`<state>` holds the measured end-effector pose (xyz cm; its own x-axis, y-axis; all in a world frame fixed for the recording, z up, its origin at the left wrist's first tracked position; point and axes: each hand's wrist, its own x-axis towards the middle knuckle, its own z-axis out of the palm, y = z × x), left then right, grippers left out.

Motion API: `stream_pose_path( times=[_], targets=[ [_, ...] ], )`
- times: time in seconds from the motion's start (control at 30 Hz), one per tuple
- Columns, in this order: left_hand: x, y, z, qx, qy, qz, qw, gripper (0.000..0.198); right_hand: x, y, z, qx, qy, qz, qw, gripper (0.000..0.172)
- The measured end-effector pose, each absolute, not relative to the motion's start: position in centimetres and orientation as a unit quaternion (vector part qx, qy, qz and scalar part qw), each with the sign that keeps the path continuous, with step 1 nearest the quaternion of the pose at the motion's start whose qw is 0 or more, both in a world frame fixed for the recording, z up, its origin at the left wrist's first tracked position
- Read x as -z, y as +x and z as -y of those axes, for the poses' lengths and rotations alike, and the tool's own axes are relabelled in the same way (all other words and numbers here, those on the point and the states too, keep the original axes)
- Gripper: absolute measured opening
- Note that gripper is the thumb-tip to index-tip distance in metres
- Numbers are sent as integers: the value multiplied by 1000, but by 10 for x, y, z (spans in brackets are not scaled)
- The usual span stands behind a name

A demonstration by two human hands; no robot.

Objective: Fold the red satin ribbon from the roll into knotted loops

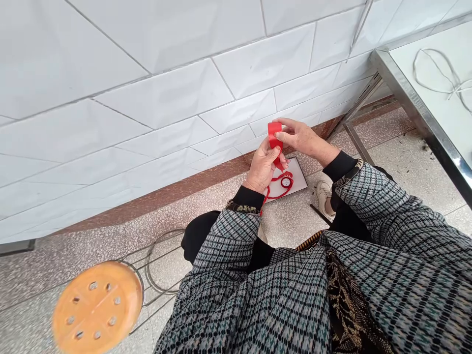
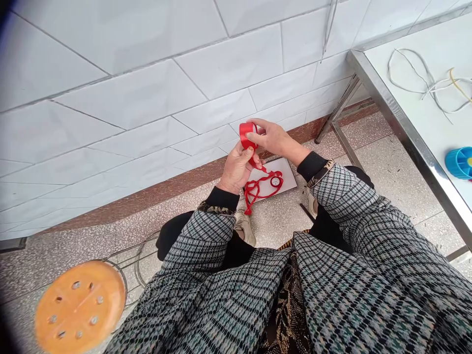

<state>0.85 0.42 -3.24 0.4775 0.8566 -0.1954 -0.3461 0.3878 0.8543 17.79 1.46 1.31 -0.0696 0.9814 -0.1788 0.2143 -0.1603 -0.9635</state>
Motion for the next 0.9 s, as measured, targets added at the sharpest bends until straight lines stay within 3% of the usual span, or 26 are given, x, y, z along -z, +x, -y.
stream_pose_path(
  times=[0.17,0.27,0.53,0.9],
  targets=[
    [41,10,-5,-395,425,-329,745,72,-29,168,-14,-597,-561,416,396,8],
    [46,8,-8,-390,459,-336,724,88,-35,166,-14,-640,-565,355,382,20],
    [50,2,-13,-339,517,-321,718,104,-31,173,-20,-671,-614,290,298,43],
    [44,4,-9,-329,491,-331,736,110,-26,173,-21,-700,-602,278,266,56]
  ],
)
